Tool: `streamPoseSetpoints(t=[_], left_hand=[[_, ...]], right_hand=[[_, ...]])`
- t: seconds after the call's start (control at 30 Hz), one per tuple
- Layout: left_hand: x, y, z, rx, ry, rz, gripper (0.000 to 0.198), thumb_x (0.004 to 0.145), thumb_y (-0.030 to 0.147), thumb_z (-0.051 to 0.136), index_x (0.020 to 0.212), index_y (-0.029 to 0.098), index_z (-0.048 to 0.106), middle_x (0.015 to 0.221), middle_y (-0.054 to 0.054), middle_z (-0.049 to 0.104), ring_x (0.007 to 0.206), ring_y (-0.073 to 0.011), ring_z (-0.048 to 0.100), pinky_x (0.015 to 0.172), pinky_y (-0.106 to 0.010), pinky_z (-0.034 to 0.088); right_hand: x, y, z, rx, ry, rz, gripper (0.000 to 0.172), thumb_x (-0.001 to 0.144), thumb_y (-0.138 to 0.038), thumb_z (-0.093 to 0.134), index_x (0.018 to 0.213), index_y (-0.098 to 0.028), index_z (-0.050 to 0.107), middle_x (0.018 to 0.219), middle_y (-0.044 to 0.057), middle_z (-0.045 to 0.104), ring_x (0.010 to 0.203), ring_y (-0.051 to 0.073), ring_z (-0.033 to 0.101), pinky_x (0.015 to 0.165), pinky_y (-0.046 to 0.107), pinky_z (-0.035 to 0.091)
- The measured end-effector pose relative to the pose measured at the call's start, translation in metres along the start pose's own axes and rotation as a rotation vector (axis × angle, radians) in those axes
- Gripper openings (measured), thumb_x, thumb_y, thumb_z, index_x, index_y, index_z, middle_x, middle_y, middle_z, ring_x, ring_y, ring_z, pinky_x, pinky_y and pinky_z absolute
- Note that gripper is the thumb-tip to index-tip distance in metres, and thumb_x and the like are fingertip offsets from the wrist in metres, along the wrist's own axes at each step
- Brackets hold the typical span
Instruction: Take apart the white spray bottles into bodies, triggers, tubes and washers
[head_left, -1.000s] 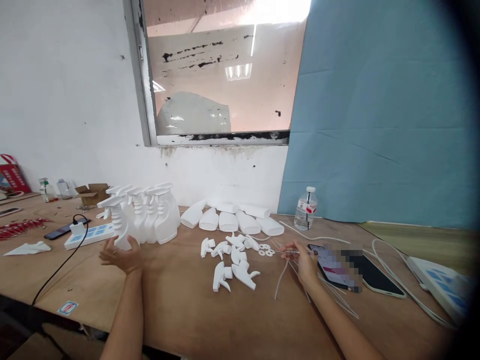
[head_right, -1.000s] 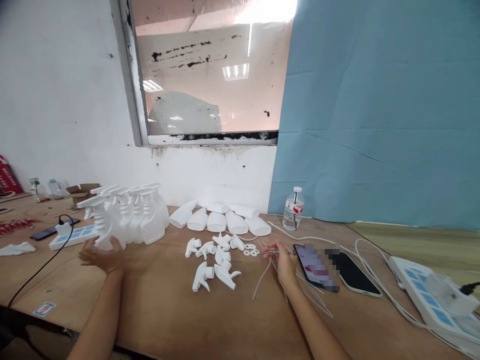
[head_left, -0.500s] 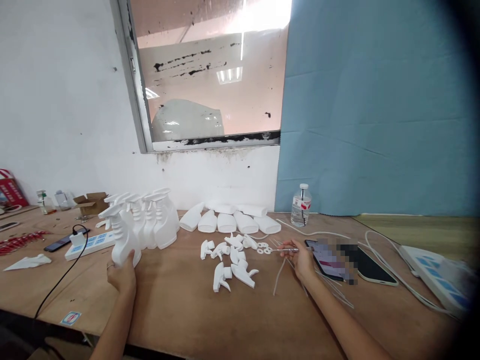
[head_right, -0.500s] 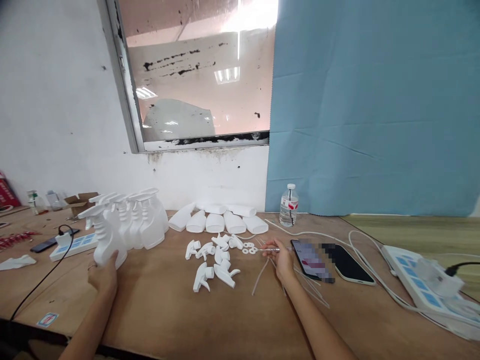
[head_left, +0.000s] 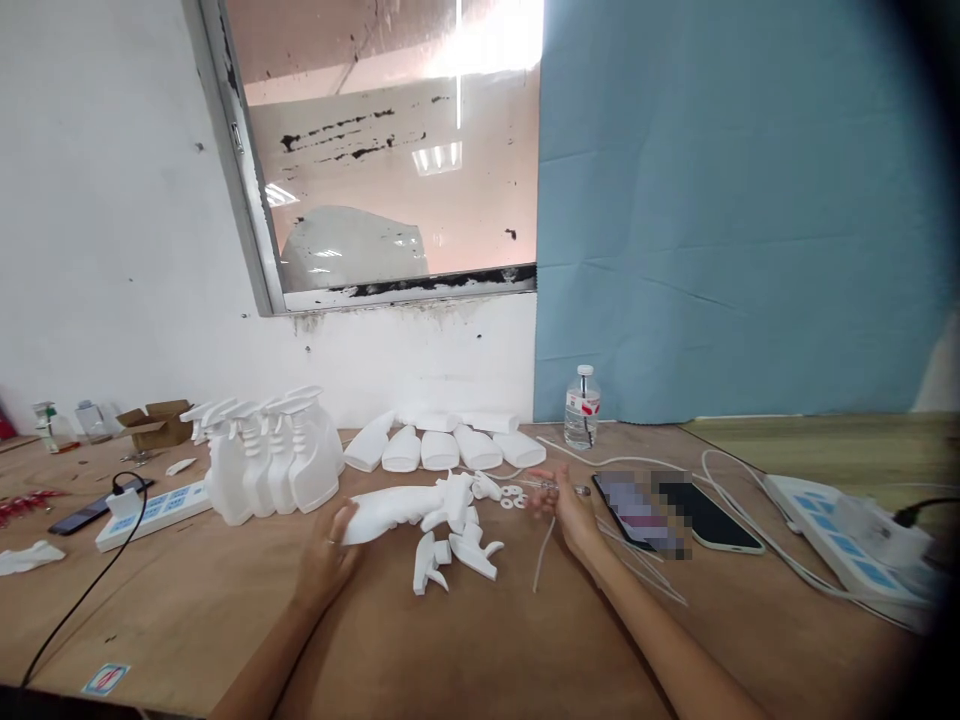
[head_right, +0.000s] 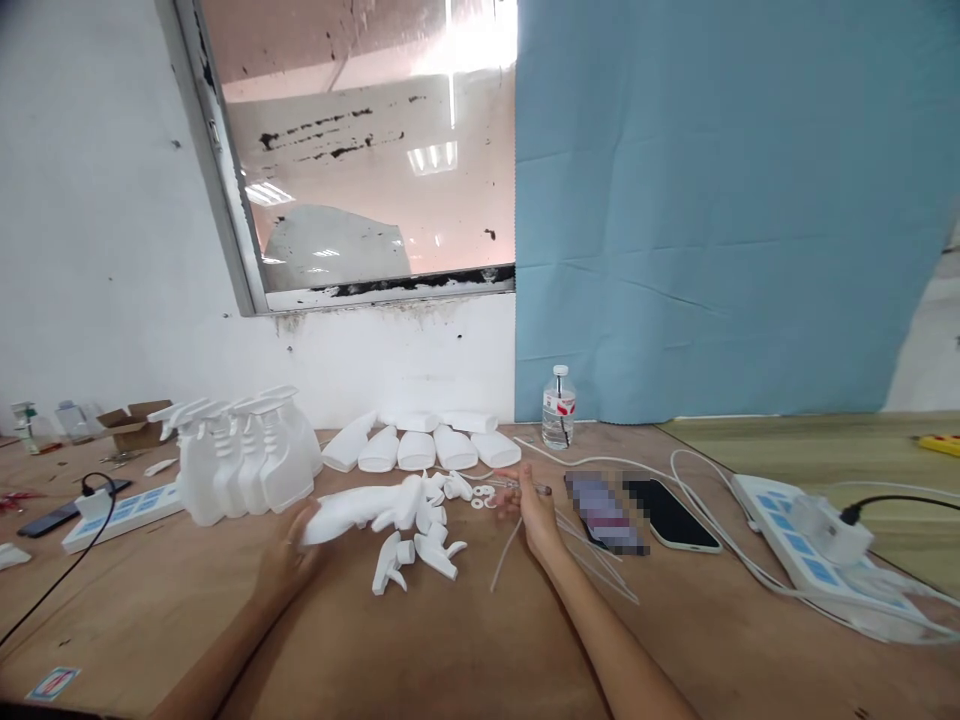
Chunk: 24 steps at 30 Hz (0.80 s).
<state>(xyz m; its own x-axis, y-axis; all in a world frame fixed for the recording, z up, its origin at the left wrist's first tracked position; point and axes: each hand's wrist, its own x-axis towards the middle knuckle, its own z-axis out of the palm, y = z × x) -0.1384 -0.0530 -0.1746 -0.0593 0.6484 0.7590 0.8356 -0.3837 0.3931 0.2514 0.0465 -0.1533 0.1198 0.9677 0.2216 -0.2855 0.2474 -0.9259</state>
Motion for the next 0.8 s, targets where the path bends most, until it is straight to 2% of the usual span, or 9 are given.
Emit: streamPoseSetpoints(t=[0.07,0.13,0.2,0.27,0.37,0.5,0.67,0.8], left_hand=[[0.017,0.000,0.020,-0.002,-0.047,0.097,0.040,0.073,0.022,0.059,0.112,0.026,0.056,0.120,-0.009,0.059,0.114,-0.0273,0.055,0.099,-0.042,0.044],[0.032,0.000,0.041,0.008,-0.064,0.155,0.037,0.075,0.022,0.058,0.112,0.024,0.056,0.121,-0.012,0.058,0.117,-0.0289,0.052,0.100,-0.046,0.042],[0.045,-0.001,0.059,0.018,-0.069,0.191,0.034,0.078,0.023,0.058,0.111,0.023,0.056,0.121,-0.014,0.057,0.120,-0.0304,0.049,0.102,-0.049,0.040],[0.055,0.000,0.075,0.020,-0.085,0.225,0.032,0.079,0.023,0.058,0.110,0.022,0.056,0.121,-0.014,0.056,0.123,-0.0311,0.047,0.103,-0.051,0.038],[0.062,0.004,0.090,0.004,-0.124,0.277,0.030,0.078,0.023,0.060,0.108,0.023,0.058,0.122,-0.012,0.057,0.124,-0.0310,0.045,0.105,-0.051,0.036],[0.060,0.009,0.094,-0.042,-0.130,0.304,0.031,0.079,0.023,0.059,0.110,0.023,0.057,0.123,-0.012,0.056,0.125,-0.0289,0.046,0.105,-0.050,0.036],[0.058,0.008,0.081,-0.094,-0.075,0.267,0.048,0.078,0.023,0.060,0.124,0.023,0.046,0.135,-0.013,0.046,0.129,-0.0276,0.040,0.107,-0.049,0.034],[0.057,0.007,0.071,-0.129,-0.074,0.255,0.044,0.077,0.022,0.061,0.119,0.024,0.050,0.133,-0.010,0.049,0.128,-0.0266,0.041,0.108,-0.047,0.034]], right_hand=[[-0.004,-0.002,0.005,-0.027,-0.032,-0.004,0.046,0.068,-0.063,0.065,0.071,-0.017,0.065,0.037,-0.001,0.052,0.043,0.019,0.060,0.032,0.022,0.039],[-0.007,-0.005,0.011,-0.040,-0.066,-0.012,0.042,0.066,-0.057,0.070,0.072,-0.016,0.065,0.046,0.001,0.059,0.045,0.017,0.059,0.032,0.020,0.039],[-0.011,-0.007,0.018,-0.029,-0.097,-0.015,0.040,0.065,-0.054,0.072,0.080,-0.018,0.064,0.064,0.003,0.067,0.053,0.017,0.062,0.034,0.020,0.043],[-0.016,-0.008,0.026,-0.004,-0.114,-0.006,0.041,0.067,-0.053,0.071,0.088,-0.020,0.060,0.075,0.003,0.069,0.060,0.019,0.065,0.037,0.023,0.048],[-0.023,-0.007,0.038,0.026,-0.122,0.026,0.039,0.067,-0.050,0.072,0.087,-0.023,0.052,0.075,0.001,0.067,0.059,0.021,0.066,0.041,0.029,0.054],[-0.029,-0.001,0.044,0.029,-0.126,0.068,0.043,0.059,-0.040,0.080,0.078,-0.024,0.045,0.069,-0.002,0.065,0.050,0.020,0.066,0.038,0.029,0.052],[-0.028,-0.002,0.042,0.040,-0.118,0.073,0.043,0.057,-0.038,0.080,0.078,-0.025,0.045,0.066,-0.003,0.064,0.046,0.017,0.063,0.037,0.025,0.049],[-0.029,-0.009,0.041,0.026,-0.148,0.042,0.041,0.058,-0.039,0.079,0.078,-0.024,0.046,0.064,-0.005,0.063,0.047,0.016,0.062,0.039,0.024,0.048]])
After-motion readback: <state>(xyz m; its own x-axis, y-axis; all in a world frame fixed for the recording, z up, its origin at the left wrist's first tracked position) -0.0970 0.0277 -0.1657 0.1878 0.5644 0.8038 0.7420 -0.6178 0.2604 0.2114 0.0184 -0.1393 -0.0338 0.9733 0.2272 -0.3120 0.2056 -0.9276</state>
